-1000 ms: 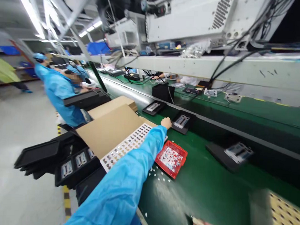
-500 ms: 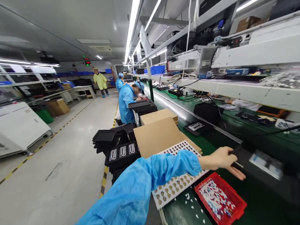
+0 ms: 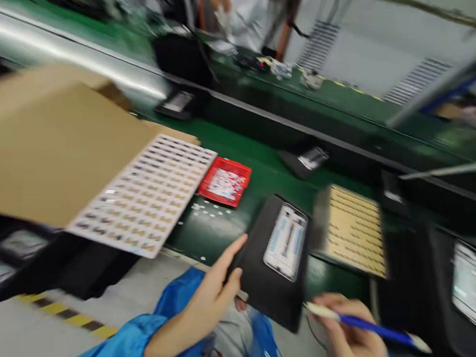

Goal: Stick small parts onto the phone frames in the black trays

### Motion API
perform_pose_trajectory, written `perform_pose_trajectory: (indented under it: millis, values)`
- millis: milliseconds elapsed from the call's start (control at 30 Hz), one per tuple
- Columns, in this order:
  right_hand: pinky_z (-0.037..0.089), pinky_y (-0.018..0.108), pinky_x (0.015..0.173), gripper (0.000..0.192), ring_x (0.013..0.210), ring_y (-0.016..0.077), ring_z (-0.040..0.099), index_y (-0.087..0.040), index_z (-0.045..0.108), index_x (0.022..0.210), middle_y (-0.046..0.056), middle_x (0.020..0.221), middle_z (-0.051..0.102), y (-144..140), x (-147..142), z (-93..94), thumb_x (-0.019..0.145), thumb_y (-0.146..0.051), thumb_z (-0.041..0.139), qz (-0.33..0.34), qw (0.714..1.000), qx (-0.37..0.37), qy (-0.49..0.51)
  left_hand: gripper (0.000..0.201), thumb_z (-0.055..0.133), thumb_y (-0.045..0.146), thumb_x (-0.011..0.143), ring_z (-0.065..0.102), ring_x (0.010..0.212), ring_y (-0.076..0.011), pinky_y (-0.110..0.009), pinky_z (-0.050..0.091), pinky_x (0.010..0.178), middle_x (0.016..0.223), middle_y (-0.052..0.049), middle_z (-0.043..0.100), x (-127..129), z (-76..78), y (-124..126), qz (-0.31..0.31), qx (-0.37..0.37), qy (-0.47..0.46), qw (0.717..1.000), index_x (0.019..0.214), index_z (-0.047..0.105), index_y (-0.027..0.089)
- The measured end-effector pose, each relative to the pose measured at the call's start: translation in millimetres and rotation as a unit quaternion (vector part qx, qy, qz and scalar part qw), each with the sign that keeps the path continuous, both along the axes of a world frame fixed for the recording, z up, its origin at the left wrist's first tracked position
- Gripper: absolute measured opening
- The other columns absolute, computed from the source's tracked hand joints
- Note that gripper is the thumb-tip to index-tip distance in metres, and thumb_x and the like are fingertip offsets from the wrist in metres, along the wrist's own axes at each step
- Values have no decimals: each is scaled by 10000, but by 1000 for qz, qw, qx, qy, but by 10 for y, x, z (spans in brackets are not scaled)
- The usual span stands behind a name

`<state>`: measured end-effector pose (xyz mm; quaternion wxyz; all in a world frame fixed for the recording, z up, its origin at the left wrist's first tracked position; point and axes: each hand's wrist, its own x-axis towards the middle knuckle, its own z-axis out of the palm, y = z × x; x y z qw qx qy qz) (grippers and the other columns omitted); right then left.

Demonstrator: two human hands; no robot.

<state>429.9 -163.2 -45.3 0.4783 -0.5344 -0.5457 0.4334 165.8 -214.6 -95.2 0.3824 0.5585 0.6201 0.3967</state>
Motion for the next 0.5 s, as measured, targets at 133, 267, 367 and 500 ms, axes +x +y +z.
perform_pose_trajectory:
  millis: [133, 267, 367, 500]
  values:
    - [695, 349, 705, 192, 847, 274, 832, -246, 794, 901, 88, 904, 838, 70, -212, -77, 917, -413, 886, 33, 998, -1, -61, 704, 364, 272, 1141, 698, 1358, -312, -455, 671, 1023, 1629, -146, 595, 43, -414, -22, 46, 86, 138, 986, 1791, 99, 314]
    - [704, 357, 807, 168, 927, 265, 842, -249, 807, 988, 84, 983, 853, 162, -332, -299, 989, -416, 798, 56, 990, 15, -126, 691, 448, 274, 1123, 711, 1273, -353, -505, 642, 991, 1517, -217, 628, -36, -425, -17, 51, 107, 269, 956, 1769, 202, 256]
    - [700, 367, 857, 193, 954, 263, 837, -254, 809, 1013, 81, 1015, 856, 218, -335, -396, 1018, -435, 744, 73, 980, 28, -185, 622, 561, 219, 1063, 657, 1290, -424, -597, 575, 1035, 1541, -275, 590, -74, -299, -8, 63, 141, 365, 918, 1669, 428, 184]
    - [691, 326, 822, 217, 903, 241, 834, -249, 800, 1051, 74, 1035, 854, 313, -346, -413, 1055, -430, 680, 113, 961, 45, -248, 417, 559, 150, 1036, 610, 1366, -372, -523, 543, 1109, 1462, -210, 682, -8, -225, 76, -30, 207, 338, 917, 1441, 661, 146]
